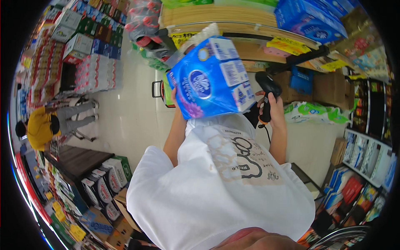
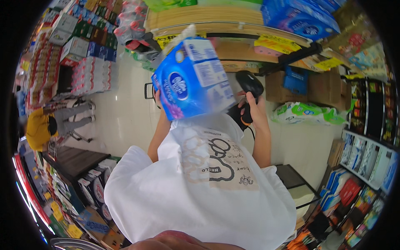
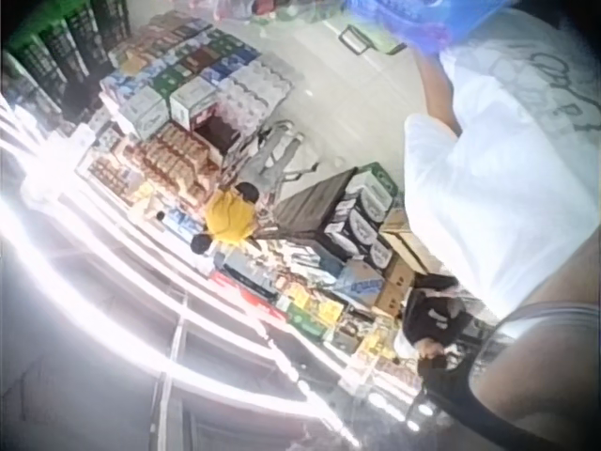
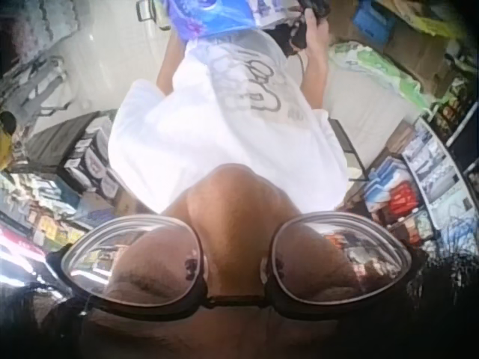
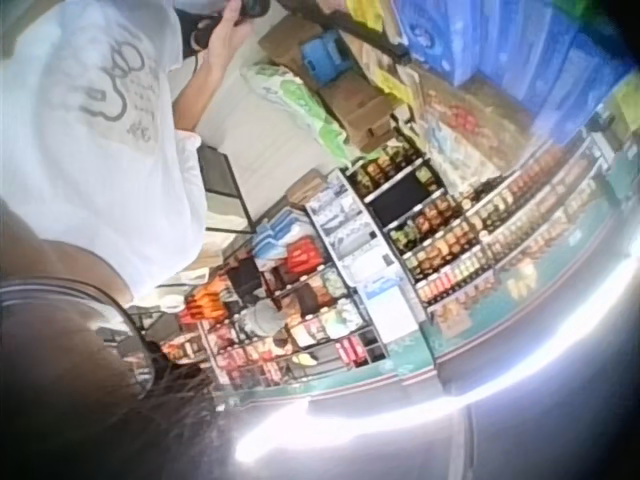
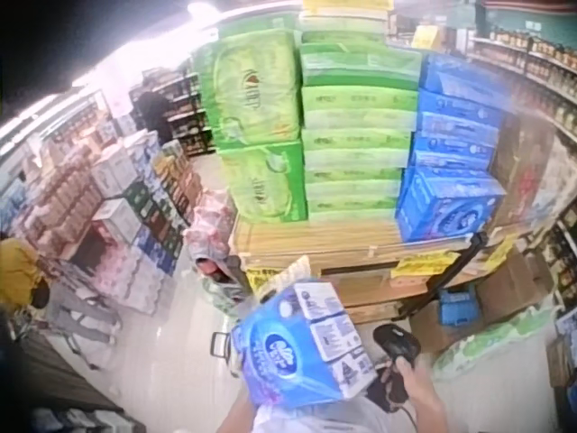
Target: Scanning various paper products and packages using a handheld barcode scanner and placing them into a shopping basket.
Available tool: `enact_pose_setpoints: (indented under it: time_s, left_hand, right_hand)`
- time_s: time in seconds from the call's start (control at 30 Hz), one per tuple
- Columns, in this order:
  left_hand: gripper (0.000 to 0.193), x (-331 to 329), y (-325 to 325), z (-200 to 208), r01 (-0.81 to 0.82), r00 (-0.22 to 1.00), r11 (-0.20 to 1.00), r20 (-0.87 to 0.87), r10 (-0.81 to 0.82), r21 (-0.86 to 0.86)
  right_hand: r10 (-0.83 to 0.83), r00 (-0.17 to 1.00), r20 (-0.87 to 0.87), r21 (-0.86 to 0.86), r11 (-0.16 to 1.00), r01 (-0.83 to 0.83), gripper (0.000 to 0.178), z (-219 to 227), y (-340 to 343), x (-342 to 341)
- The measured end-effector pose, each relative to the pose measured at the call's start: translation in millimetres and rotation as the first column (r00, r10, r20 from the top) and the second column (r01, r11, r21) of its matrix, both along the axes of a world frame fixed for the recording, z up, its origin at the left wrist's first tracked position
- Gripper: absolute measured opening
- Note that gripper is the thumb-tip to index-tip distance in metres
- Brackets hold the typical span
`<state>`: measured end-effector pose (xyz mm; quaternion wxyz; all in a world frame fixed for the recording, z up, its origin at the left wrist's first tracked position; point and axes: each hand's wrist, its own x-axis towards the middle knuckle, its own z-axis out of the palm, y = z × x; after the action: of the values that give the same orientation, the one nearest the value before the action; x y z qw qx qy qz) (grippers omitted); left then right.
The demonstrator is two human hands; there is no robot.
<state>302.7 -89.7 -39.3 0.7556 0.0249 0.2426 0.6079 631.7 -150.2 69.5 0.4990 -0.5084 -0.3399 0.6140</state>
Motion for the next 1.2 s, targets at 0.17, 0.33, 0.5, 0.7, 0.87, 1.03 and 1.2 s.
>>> enact_pose_setpoints:
  time_s: [0.17, 0.33, 0.5, 0.7, 0.87, 1.03, 1.2]
  left_hand:
    - [0.066, -18, 4, -34, 0.275, 0.961, 0.954, 0.056, -0.271, -0.119]
    - [0.057, -2, 17, -51, 0.269, 0.931, 0.915, -0.16, -0.327, -0.302]
    - [0.056, 16, 14, -93, 0.136, 0.795, 0.871, -0.473, -0.381, -0.472]
    - [0.061, 16, -11, -122, 0.088, 0.795, 0.73, -0.394, -0.462, -0.678]
    - [0.053, 11, -18, -135, 0.087, 0.842, 0.75, -0.354, -0.406, -0.656]
    - [0.057, -5, -31, -183, 0.219, 0.934, 0.71, -0.067, -0.351, -0.67]
    - [0.06, 3, -43, -222, 0.123, 0.987, 0.79, -0.011, -0.162, -0.601]
  right_hand:
    - [-0.174, 0.968, 0.18, -0.245, 0.945, 0.215, 0.057, -39, 12, 1]
    - [-0.099, 0.97, 0.22, -0.514, 0.834, 0.201, 0.058, -88, 24, 3]
    - [-0.122, 0.977, 0.177, -0.708, 0.674, 0.213, 0.063, -158, 28, 13]
    - [-0.047, 0.992, 0.119, -0.85, 0.512, 0.126, 0.059, -227, 44, 17]
    - [0.043, 0.994, 0.1, -0.862, 0.503, 0.065, 0.059, -283, 67, 15]
    - [0.101, 0.979, 0.179, -0.843, 0.529, 0.099, 0.056, -288, 106, -9]
    - [0.321, 0.788, 0.525, -0.728, 0.649, 0.221, 0.06, -283, 122, -19]
